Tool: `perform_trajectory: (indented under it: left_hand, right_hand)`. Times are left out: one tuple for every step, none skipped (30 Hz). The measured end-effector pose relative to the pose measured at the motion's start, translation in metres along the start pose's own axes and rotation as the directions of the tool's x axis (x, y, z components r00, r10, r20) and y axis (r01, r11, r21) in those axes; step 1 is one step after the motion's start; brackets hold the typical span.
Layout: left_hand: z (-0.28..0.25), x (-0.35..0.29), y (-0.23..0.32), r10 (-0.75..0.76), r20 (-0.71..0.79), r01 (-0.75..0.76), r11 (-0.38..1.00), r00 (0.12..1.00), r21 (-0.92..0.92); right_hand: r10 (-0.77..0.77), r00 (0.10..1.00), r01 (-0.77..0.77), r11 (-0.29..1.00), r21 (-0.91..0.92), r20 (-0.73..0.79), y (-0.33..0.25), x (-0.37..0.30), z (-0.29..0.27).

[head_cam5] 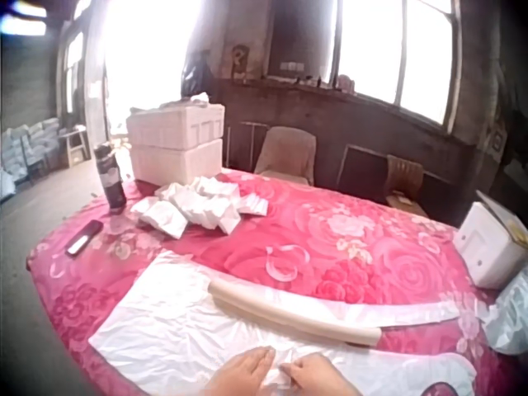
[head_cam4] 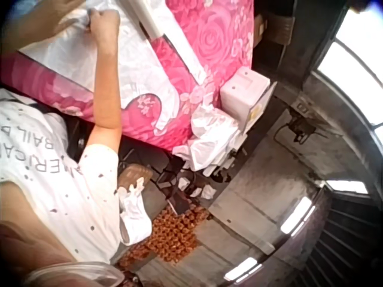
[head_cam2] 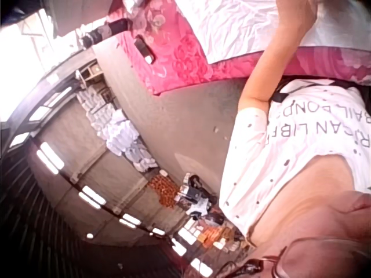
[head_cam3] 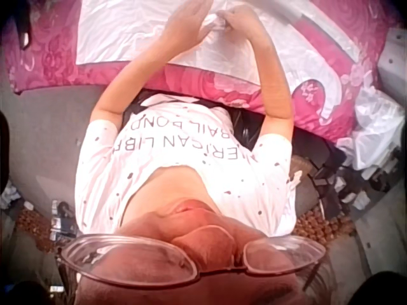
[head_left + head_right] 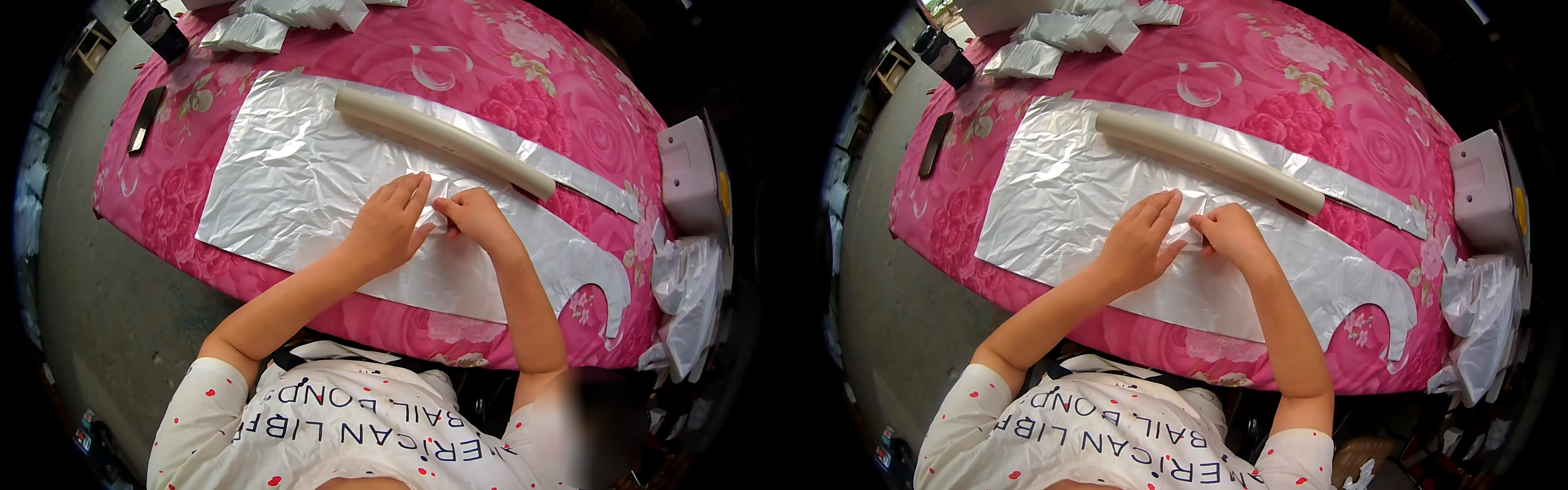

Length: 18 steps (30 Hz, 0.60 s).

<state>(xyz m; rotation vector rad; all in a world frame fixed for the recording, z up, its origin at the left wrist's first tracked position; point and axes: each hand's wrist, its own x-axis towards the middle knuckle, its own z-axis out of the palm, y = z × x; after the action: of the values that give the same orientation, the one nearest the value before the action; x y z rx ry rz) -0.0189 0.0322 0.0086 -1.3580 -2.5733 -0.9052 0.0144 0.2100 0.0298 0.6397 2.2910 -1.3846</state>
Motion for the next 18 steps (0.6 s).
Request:
perform_trajectory:
  left_hand:
    - [0.005, 0.002, 0.003, 0.043, 0.044, -0.043, 0.999, 0.998, -0.01]
    - [0.009, 0.004, 0.005, 0.04, 0.06, -0.042, 0.998, 0.997, 0.035]
    - [0.013, 0.006, 0.008, 0.037, 0.076, -0.043, 0.996, 0.996, 0.08]
    - [0.017, 0.007, 0.009, 0.036, 0.094, -0.048, 0.991, 0.995, 0.124]
    - [0.021, 0.006, 0.008, 0.008, 0.102, -0.022, 0.99, 0.995, 0.139]
    - [0.026, 0.005, 0.007, -0.02, 0.11, 0.003, 0.988, 0.994, 0.154]
    - [0.03, 0.006, 0.006, -0.044, 0.122, 0.023, 0.985, 0.992, 0.17]
    - [0.031, 0.004, 0.004, -0.041, 0.137, 0.019, 0.987, 0.99, 0.158]
    - [0.03, 0.0, 0.002, -0.037, 0.153, 0.015, 0.989, 0.988, 0.147]
    - [0.03, -0.002, 0.001, -0.03, 0.168, 0.007, 0.991, 0.985, 0.134]
    - [0.031, -0.001, 0.001, -0.02, 0.165, 0.0, 0.993, 0.986, 0.121]
    - [0.033, 0.0, 0.0, -0.011, 0.162, -0.007, 0.994, 0.987, 0.107]
    - [0.033, -0.001, 0.0, -0.01, 0.157, -0.006, 0.995, 0.988, 0.097]
    - [0.034, -0.001, 0.0, -0.008, 0.157, -0.007, 0.995, 0.988, 0.096]
    - [0.035, -0.001, -0.001, -0.007, 0.157, -0.008, 0.995, 0.988, 0.095]
    - [0.035, -0.002, -0.001, -0.007, 0.156, -0.008, 0.996, 0.988, 0.093]
    - [0.035, -0.001, 0.0, -0.012, 0.157, -0.003, 0.995, 0.988, 0.101]
    - [0.034, -0.001, 0.0, -0.019, 0.157, 0.002, 0.994, 0.987, 0.108]
  right_hand:
    - [-0.004, 1.0, 0.004, 1.0, 0.009, -0.006, 0.002, 0.0, 0.0]
    - [-0.007, 1.0, 0.008, 1.0, 0.017, -0.013, 0.003, 0.001, 0.001]
    - [-0.008, 1.0, 0.008, 1.0, 0.017, -0.012, 0.003, 0.002, 0.001]
    - [-0.007, 1.0, 0.008, 1.0, 0.019, -0.013, 0.004, 0.002, 0.001]
    - [-0.006, 1.0, 0.007, 1.0, 0.022, -0.015, 0.004, 0.001, 0.001]
    - [-0.005, 1.0, 0.005, 1.0, 0.008, -0.019, 0.002, -0.001, 0.001]
    - [-0.002, 1.0, 0.002, 1.0, -0.001, -0.027, -0.003, -0.004, 0.0]
    - [0.0, 0.999, -0.001, 1.0, -0.009, -0.035, -0.006, -0.005, 0.0]
    - [0.021, 0.999, -0.021, 1.0, -0.005, -0.051, -0.007, -0.006, 0.003]
    - [0.041, 0.997, -0.041, 0.999, 0.001, -0.07, -0.007, -0.009, 0.006]
    - [0.062, 0.994, -0.061, 0.998, 0.008, -0.088, -0.006, -0.012, 0.007]
    - [-0.001, 0.991, -0.008, 0.997, -0.072, -0.13, -0.002, -0.012, 0.008]
    - [-0.069, 0.985, 0.044, 0.987, -0.157, -0.16, 0.002, -0.012, 0.01]
    - [-0.139, 0.973, 0.093, 0.966, -0.243, -0.183, 0.005, -0.014, 0.012]
    - [-0.161, 0.962, 0.097, 0.956, -0.276, -0.219, 0.006, -0.019, 0.014]
    - [-0.184, 0.949, 0.101, 0.946, -0.309, -0.254, 0.006, -0.026, 0.017]
    - [-0.208, 0.935, 0.103, 0.934, -0.342, -0.287, 0.006, -0.03, 0.019]
    - [-0.185, 0.942, 0.086, 0.939, -0.334, -0.279, 0.007, -0.032, 0.018]
